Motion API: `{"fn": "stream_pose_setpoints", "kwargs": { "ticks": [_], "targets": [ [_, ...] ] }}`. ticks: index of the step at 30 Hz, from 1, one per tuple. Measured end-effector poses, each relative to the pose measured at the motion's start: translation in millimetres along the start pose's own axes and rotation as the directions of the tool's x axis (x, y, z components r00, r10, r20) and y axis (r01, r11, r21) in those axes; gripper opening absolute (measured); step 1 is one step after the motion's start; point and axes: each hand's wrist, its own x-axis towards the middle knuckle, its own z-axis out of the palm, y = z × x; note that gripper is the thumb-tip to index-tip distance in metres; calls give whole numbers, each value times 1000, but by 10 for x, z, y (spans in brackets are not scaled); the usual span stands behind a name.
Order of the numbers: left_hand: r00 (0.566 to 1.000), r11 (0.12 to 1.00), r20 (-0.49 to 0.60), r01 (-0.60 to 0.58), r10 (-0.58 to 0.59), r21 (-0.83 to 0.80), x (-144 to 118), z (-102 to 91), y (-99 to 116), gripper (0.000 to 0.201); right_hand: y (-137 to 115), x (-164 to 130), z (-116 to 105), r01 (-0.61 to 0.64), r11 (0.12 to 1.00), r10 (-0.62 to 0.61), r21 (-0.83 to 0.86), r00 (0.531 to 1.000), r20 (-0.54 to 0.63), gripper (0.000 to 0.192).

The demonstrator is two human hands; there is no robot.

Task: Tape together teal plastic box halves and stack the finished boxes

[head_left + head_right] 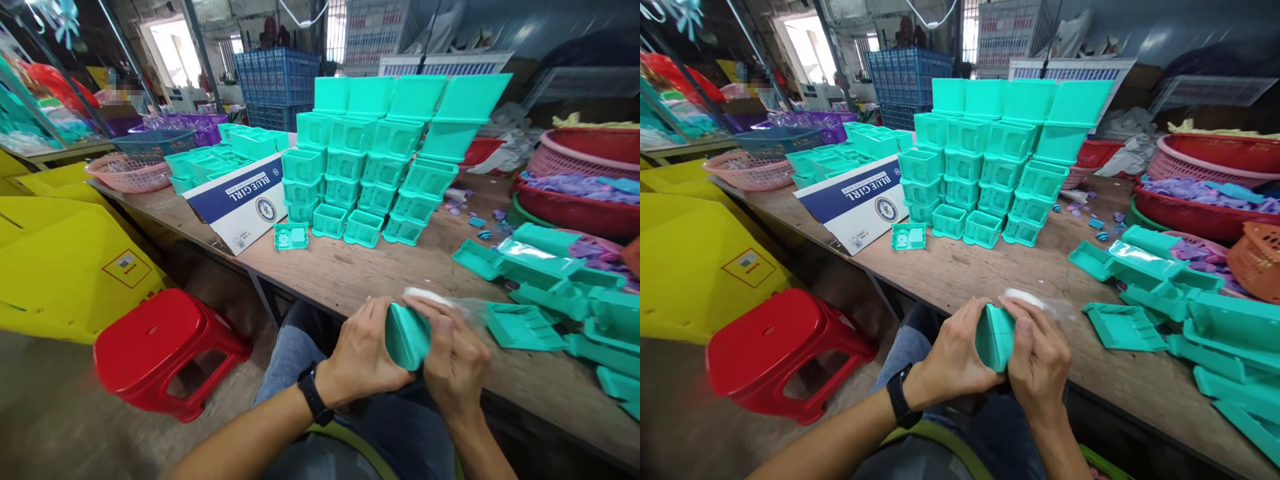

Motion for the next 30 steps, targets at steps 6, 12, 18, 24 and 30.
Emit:
{"fn": "stream_pose_setpoints", "kwargs": {
  "ticks": [6, 12, 18, 24, 30],
  "targets": [
    [971, 859, -100, 143, -218, -491, -144, -65, -79, 83, 31, -58, 106, -441, 647, 651, 623, 745, -149, 56],
    [998, 864, -57, -18, -12, -503, -361, -4, -226, 90, -204, -139, 225, -524, -11, 685, 852, 616, 388, 73],
    [990, 867, -116, -131, 86, -480, -407, -26, -250, 94, -330, -131, 184, -428, -38, 769, 903, 565, 300, 62],
    [995, 866, -86, -82, 46, -492, -371, -3, -168, 87, -195, -66, 230, -418, 91, 816, 904, 551, 173, 46],
    [990, 926, 138, 38, 15, -375, -167, -284, -263, 118, -10, -61, 121, -540, 476, 733, 694, 680, 27, 66]
  ]
}}
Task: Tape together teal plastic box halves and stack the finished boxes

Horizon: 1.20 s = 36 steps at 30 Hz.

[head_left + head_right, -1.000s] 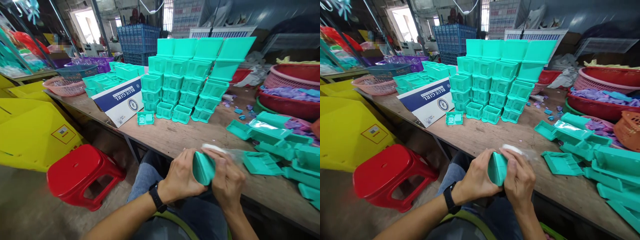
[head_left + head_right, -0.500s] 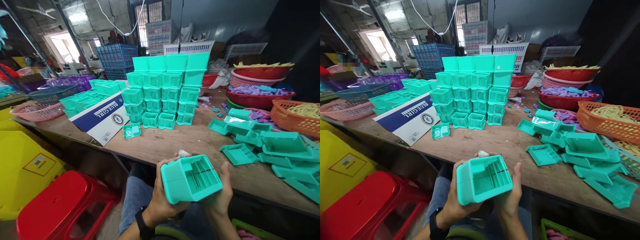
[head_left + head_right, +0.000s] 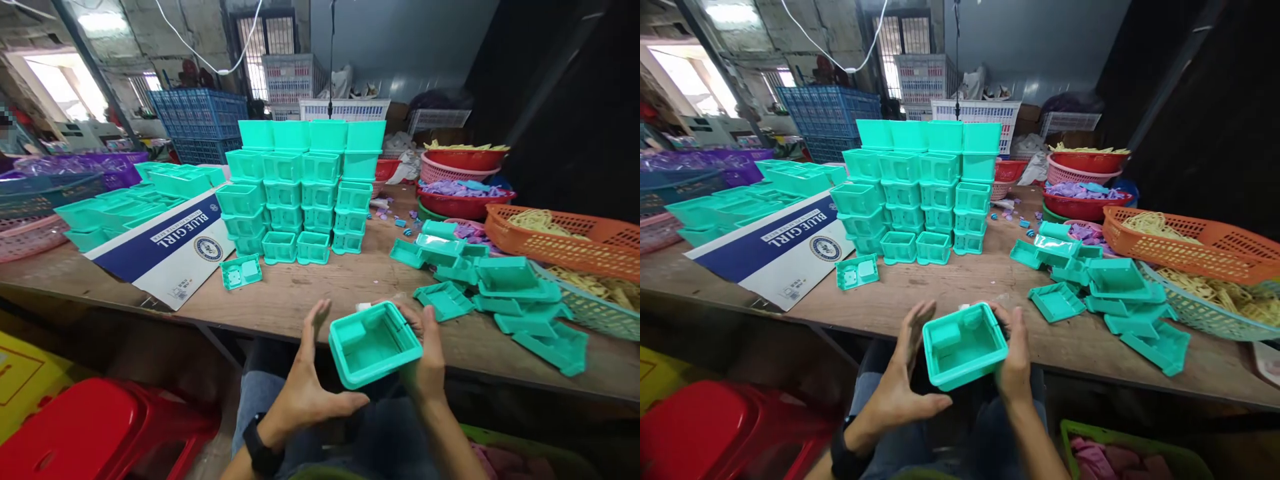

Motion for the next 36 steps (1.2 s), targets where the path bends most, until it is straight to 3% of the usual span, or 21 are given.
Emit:
{"fn": "stream_pose_setpoints", "kwargs": {
  "ticks": [2, 5, 9, 15, 19, 24, 31, 34, 36],
  "targets": [
    [998, 966, 39, -58, 50, 253, 103, -72, 117, 121, -7, 2, -68, 158, 954, -130, -255, 984, 124, 69],
    [985, 871, 167, -126, 51, 476, 260, -20, 333, 87, -30, -12, -103, 393, 805, -289, -444, 914, 284, 66],
    [990, 846, 142, -73, -4, 528, 389, 146, 434, 71, -50, -26, -47, 555, 659, -404, -508, 830, 384, 61],
    [996, 867, 78, -68, 33, 494, 397, 179, 291, 55, -60, -45, 78, 599, 570, -379, -562, 799, 467, 65],
    [997, 901, 19, -71, 70, 427, 362, 210, 210, 49, -54, 26, 119, 642, 526, -405, -557, 766, 499, 51],
    [992, 910, -95, -37, 84, 412, 384, 240, 94, 52, 68, 187, 159, 655, 544, -420, -524, 753, 506, 52],
    [980, 894, -151, -51, 131, 446, 400, 148, 72, 60, 26, 276, 246, 665, 600, -369, -445, 723, 584, 50],
    [961, 875, -213, -54, 177, 482, 370, 140, 38, 66, 29, 366, 218, 555, 697, -309, -454, 804, 508, 56],
    [954, 885, -251, -27, 161, 465, 353, 140, 16, 72, 75, 415, 196, 380, 825, -188, -419, 882, 432, 62]
  ]
}}
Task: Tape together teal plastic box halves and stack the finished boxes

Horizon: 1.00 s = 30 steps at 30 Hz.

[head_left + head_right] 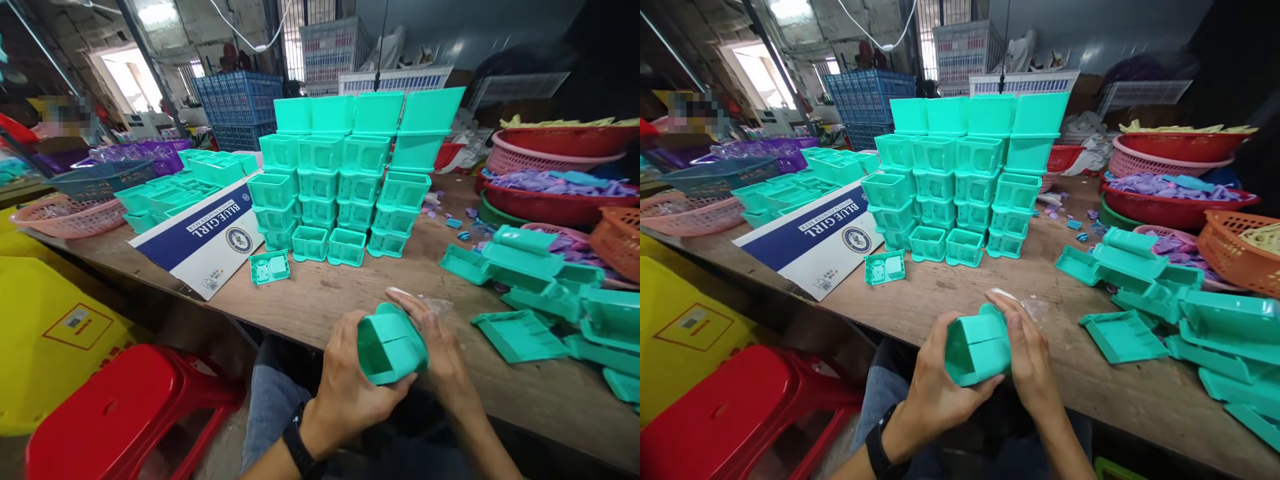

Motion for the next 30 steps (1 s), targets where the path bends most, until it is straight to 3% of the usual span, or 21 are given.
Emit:
{"fn": "stream_pose_setpoints", "kwargs": {
  "ticks": [2, 4, 6, 9, 13, 17, 24, 27, 30],
  "targets": [
    [999, 998, 37, 29, -28, -49, -2, -7, -8, 77, 53, -4, 22, -181, 961, 175, 207, 983, 48, 68],
    [991, 994, 125, 57, -45, -96, 22, -30, -6, 79, 71, -31, 59, -271, 907, 261, 322, 962, 73, 68],
    [976, 988, 203, 106, -81, -115, 63, -63, 2, 78, 56, -65, 86, -214, 936, 218, 281, 976, 17, 62],
    [963, 978, 247, 152, -112, -147, 124, -107, 9, 71, 16, -104, 89, 14, 999, -13, 34, 999, -37, 56],
    [947, 970, 295, 180, -126, -165, 183, -146, 1, 63, -10, -122, 63, 204, 947, -203, -246, 979, 32, 53],
    [895, 978, 408, 208, -180, -26, 253, -187, 13, 54, -38, -108, 57, 255, 911, -238, -324, 967, 94, 56],
    [874, 997, 481, 38, -67, 71, 317, -191, 146, 26, -181, -159, 100, 272, 855, -247, -441, 962, 114, 53],
    [863, 996, 502, 22, -62, 86, 292, -176, 162, 38, -209, -170, 96, 262, 870, -251, -417, 964, 84, 46],
    [878, 995, 473, 38, -76, 89, 260, -168, 147, 42, -210, -153, 84, 265, 881, -255, -392, 964, 79, 42]
  ]
}}
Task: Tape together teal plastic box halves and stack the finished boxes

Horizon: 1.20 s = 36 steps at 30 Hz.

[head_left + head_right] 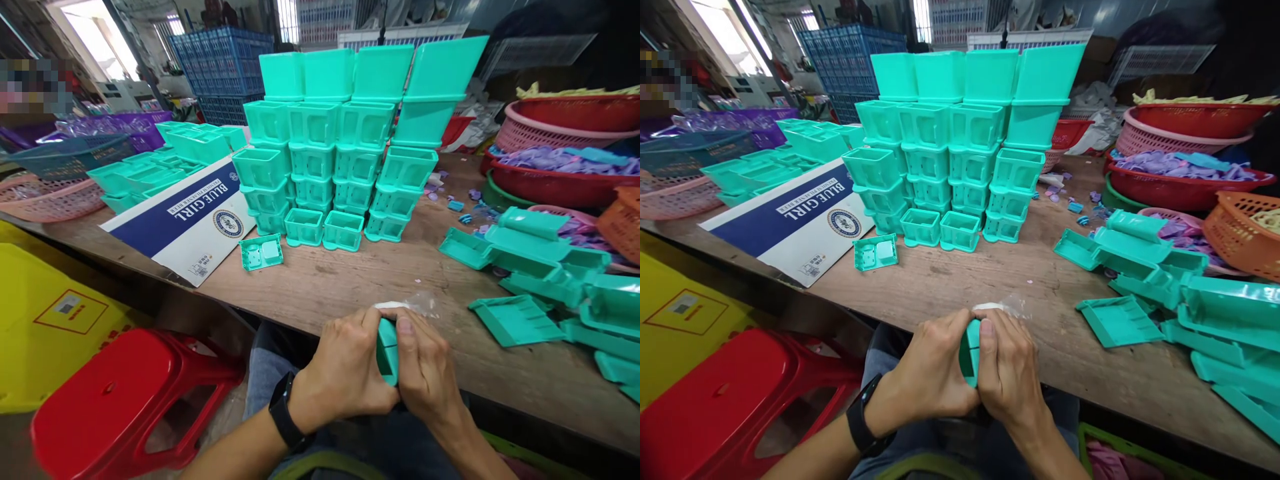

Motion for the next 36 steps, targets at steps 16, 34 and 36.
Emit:
{"fn": "stream_pose_setpoints", "kwargs": {
  "ticks": [16, 34, 36],
  "targets": [
    [1000, 995, -3, -9, 9, -99, 30, 54, -27, 63, 101, -18, -67, -57, 998, 57, 8, 998, 11, 48],
    [997, 943, 55, 33, -54, 332, 228, 334, 129, 57, 704, -201, 195, -591, 621, 621, 515, 772, 137, 76],
    [998, 931, 41, 19, -37, 364, 244, 356, 135, 55, 751, -238, 226, -591, 643, 645, 487, 761, 71, 75]
  ]
}}
